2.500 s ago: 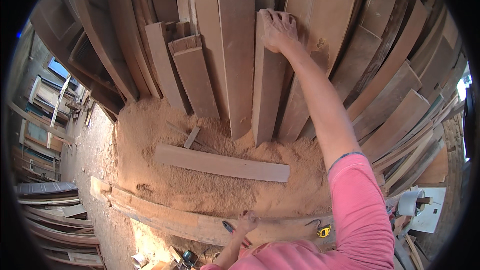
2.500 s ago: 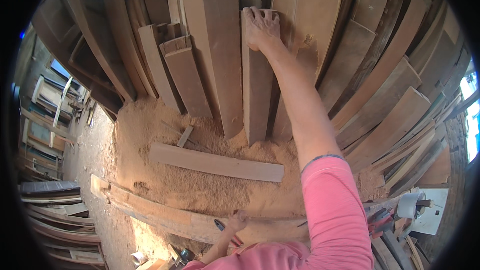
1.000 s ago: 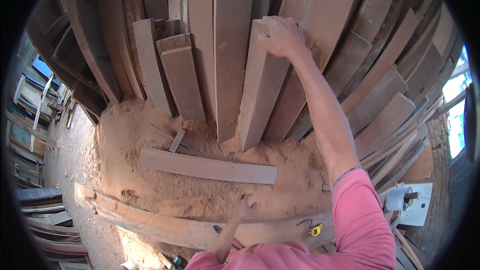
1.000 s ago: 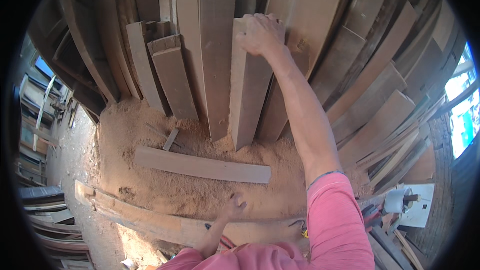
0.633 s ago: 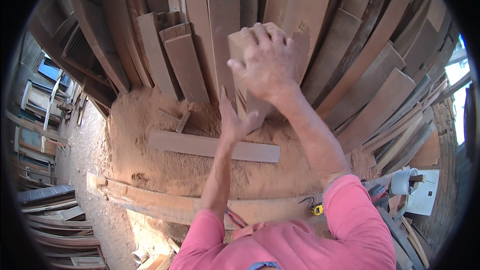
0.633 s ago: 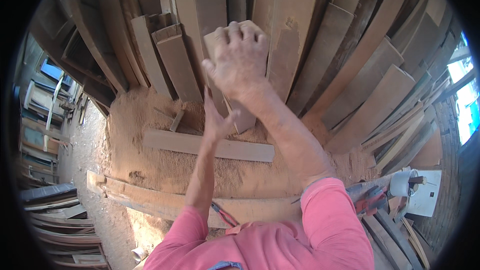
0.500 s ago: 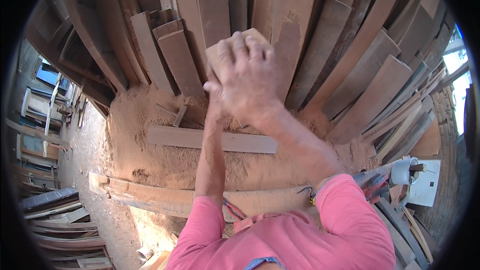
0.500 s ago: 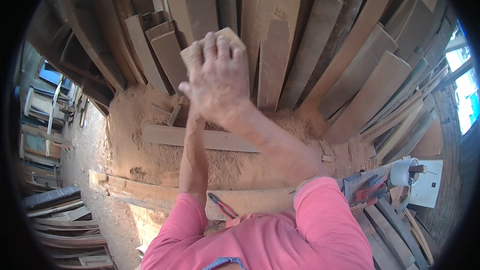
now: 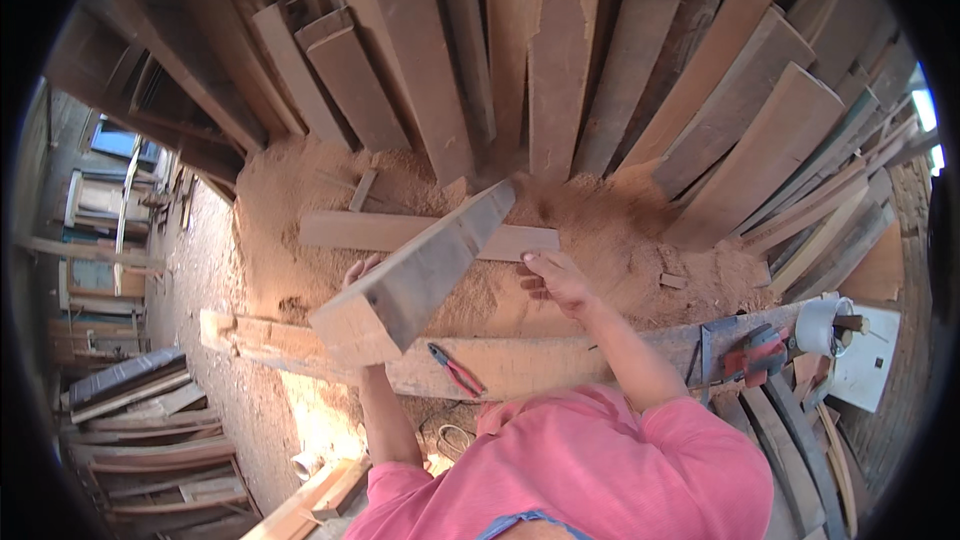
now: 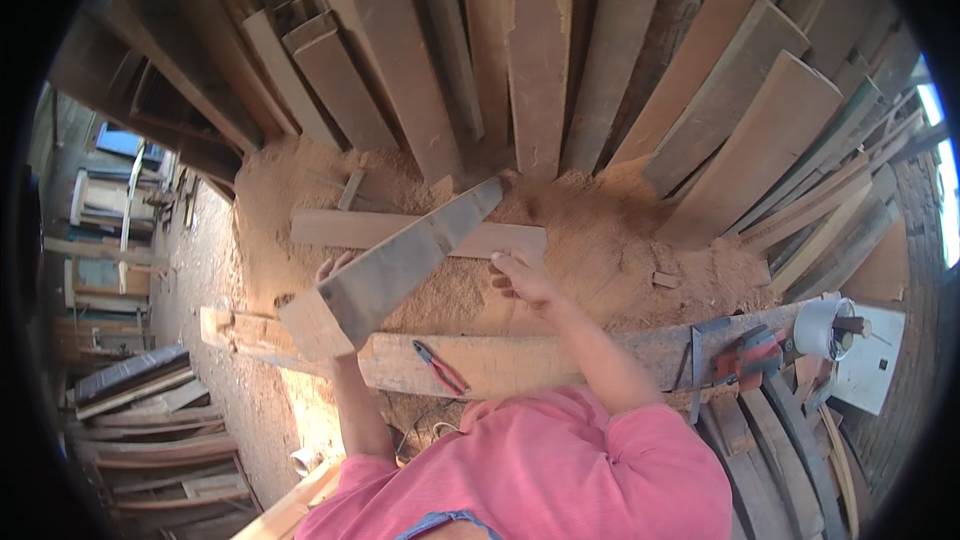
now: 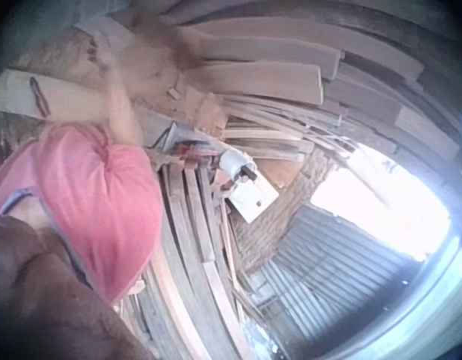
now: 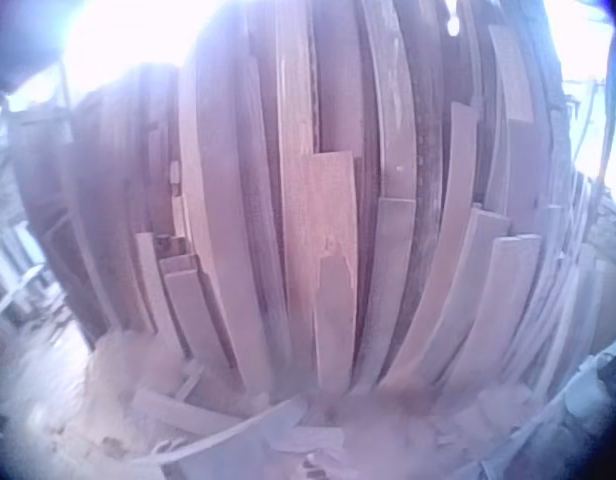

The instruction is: The person uses a circular saw to cut a wooden plank, then measures and marks another plank with a tape measure. They proceed to sand the wood using an electric sander, handling the pieces individually and stacking them against a wall.

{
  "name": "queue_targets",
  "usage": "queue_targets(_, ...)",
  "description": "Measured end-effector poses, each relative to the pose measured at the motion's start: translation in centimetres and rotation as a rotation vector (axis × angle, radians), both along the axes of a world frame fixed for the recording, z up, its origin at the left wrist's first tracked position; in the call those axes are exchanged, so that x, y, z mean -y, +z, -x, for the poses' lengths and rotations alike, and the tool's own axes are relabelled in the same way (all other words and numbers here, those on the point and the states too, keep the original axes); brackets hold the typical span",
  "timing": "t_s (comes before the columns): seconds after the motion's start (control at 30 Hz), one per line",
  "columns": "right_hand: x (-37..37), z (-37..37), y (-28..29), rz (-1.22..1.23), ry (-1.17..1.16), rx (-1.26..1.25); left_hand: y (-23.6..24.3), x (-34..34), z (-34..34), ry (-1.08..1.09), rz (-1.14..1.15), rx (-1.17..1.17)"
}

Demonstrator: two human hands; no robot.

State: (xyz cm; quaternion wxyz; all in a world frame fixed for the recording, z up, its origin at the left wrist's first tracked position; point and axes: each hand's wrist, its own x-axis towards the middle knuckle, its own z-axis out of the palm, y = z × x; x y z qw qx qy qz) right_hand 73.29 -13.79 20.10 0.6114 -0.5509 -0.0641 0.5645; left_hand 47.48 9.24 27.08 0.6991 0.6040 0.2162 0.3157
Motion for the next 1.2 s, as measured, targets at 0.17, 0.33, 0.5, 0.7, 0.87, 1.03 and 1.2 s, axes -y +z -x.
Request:
queue_targets(0.17, -2.3, 3.3, -4.9, 0.042, 0.095, -0.637, -0.8, 6.3, 5.4, 0.279, 0.24, -0.111)
queue_targets(0.33, -6.8, 7.2, -8.0, 0.067, -0.015, -0.623, -7.1, 11.1, 10.0, 0.312, 0.476, -0.15)
queue_targets(0.5, -4.6, 12.7, -11.8, 0.097, -0.101, -0.659, -14.3, 15.9, 14.5, 0.307, 0.661, -0.176)
queue_targets(0.7, -2.7, 15.5, -14.5, 0.039, -0.203, -0.691, -13.2, 15.3, 18.2, 0.011, 1.152, 0.052)
queue_targets(0.87, -3.7, 18.9, -13.8, 0.123, -0.253, -0.46, -9.9, 13.4, 17.8, -0.236, 0.657, -0.474)
queue_targets(1.03, -5.5, 21.2, -17.7, 0.338, -0.204, -0.05, -11.1, 12.4, 20.2, -0.286, 0.766, -0.624)
queue_targets(1.2, -6.7, 22.2, -13.5, 0.337, -0.118, 0.363, -18.7, 12.7, 25.4, 0.063, 1.35, -0.298)
